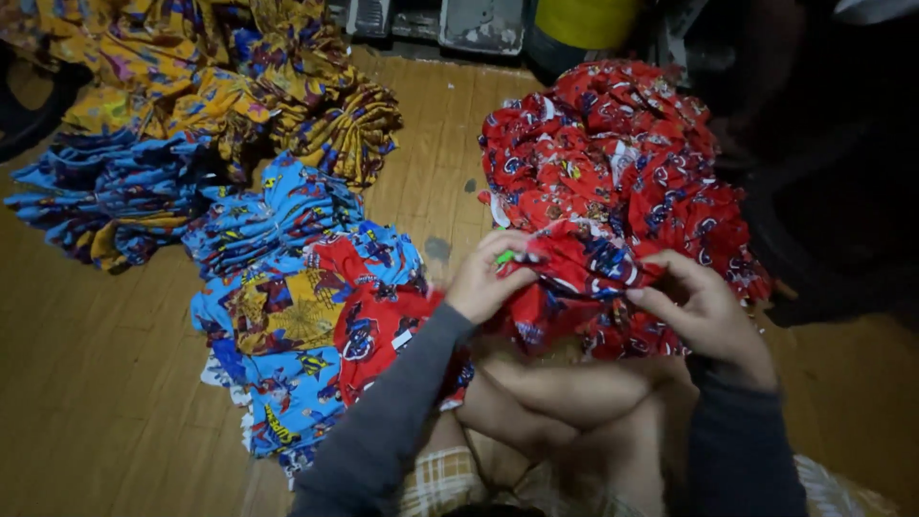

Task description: Folding and stacking small patterned garments from a large pile into neat stacks on the floor.

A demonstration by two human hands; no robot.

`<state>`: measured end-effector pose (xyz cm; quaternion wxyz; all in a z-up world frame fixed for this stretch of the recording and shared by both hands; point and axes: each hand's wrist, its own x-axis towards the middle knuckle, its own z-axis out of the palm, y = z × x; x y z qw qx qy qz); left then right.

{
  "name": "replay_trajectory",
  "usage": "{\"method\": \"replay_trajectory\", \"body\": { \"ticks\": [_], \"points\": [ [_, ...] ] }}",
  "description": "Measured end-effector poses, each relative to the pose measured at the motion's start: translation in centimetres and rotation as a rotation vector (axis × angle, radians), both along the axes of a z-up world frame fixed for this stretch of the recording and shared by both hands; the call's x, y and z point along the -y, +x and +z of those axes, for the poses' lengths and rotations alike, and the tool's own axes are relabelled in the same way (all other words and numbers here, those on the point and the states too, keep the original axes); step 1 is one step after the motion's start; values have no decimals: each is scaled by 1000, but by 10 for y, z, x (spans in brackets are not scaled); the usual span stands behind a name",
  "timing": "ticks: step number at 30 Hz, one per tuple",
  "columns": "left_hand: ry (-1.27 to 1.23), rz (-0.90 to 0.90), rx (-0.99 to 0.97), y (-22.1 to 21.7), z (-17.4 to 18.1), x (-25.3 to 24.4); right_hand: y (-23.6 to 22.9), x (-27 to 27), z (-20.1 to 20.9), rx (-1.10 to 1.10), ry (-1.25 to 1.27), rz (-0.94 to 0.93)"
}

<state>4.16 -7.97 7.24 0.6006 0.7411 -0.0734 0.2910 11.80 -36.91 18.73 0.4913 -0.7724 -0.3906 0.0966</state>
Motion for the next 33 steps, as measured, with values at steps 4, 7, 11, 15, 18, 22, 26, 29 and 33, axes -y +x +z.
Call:
{"method": "replay_trajectory", "body": {
  "ticks": [4,7,11,15,18,22,26,29,33],
  "points": [
    [-40,20,-79,-28,13,-9,-13,4,14,46,-303,-26],
    [-9,-4,-78,-43,32,0,-26,-15,22,113,-644,69],
    [259,-122,-119,-59,57,11,-38,-52,6,88,-80,227],
    [508,-234,-145,-74,94,1,-10,-59,-18,208,-10,490],
    [604,-409,-328,-75,92,-18,-7,-44,25,106,114,624],
    [926,-223,-463,-81,114,-18,-17,-26,55,170,29,656],
    [1301,52,-319,-74,134,-8,-28,-31,56,677,-401,311],
    [1329,145,-302,-69,133,-10,-17,-22,45,856,-603,205],
    [1242,210,-185,-56,120,-29,-12,-12,67,851,-535,205]
  ]
}}
